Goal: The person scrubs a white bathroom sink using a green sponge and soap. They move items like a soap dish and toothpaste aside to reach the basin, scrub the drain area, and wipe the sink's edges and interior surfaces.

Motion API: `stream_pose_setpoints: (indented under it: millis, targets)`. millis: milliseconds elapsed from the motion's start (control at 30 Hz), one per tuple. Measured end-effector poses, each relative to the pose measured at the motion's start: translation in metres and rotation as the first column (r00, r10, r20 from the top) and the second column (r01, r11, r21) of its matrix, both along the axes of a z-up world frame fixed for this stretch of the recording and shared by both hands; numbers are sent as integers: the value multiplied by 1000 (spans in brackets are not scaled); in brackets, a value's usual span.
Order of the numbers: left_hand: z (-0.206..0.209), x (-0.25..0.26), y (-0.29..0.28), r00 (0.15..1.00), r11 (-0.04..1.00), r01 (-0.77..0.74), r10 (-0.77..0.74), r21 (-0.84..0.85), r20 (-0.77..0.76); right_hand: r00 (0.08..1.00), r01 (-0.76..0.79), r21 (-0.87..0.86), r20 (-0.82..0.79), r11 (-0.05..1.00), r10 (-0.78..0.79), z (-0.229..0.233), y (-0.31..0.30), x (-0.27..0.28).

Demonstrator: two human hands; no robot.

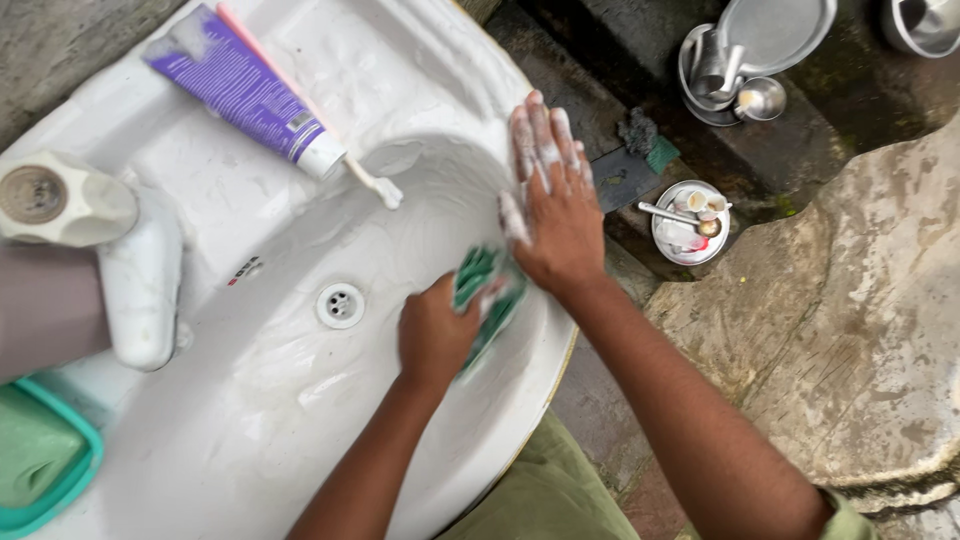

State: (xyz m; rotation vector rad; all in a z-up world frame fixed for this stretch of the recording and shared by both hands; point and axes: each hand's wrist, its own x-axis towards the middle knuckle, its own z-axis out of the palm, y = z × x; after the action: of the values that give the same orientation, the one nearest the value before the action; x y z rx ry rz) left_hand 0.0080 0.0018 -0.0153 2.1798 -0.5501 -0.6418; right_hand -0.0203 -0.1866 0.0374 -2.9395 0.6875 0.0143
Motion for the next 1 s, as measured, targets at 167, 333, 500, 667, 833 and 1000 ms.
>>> stream_pose_setpoints:
  millis: [167,333,500,667,833,1000]
  targets:
    - [-3,36,-5,990,954,-139,125,266,70,1000,-2,-30,-8,1000,2,6,7,3]
    - [-11,22,-38,949,957,-291,289,-8,128,1000,2,-52,10,999,-1,0,10,1]
    - [-16,16,0,996,979,-73,81,192,-37,1000,8,-32,-24,999,-8,-1,9,0]
    - [-14,38,-32,876,875,-473,455,104,158,999,35,11,14,999,-35,6,10,4]
    - [-14,24,-61,910,955,-271,294,-117,292,997,-14,0,81,1000,14,7,12,-6]
    - [-25,60,-41,824,999,-5,34,-52,566,995,13,-17,102,1000,-11,6,9,0]
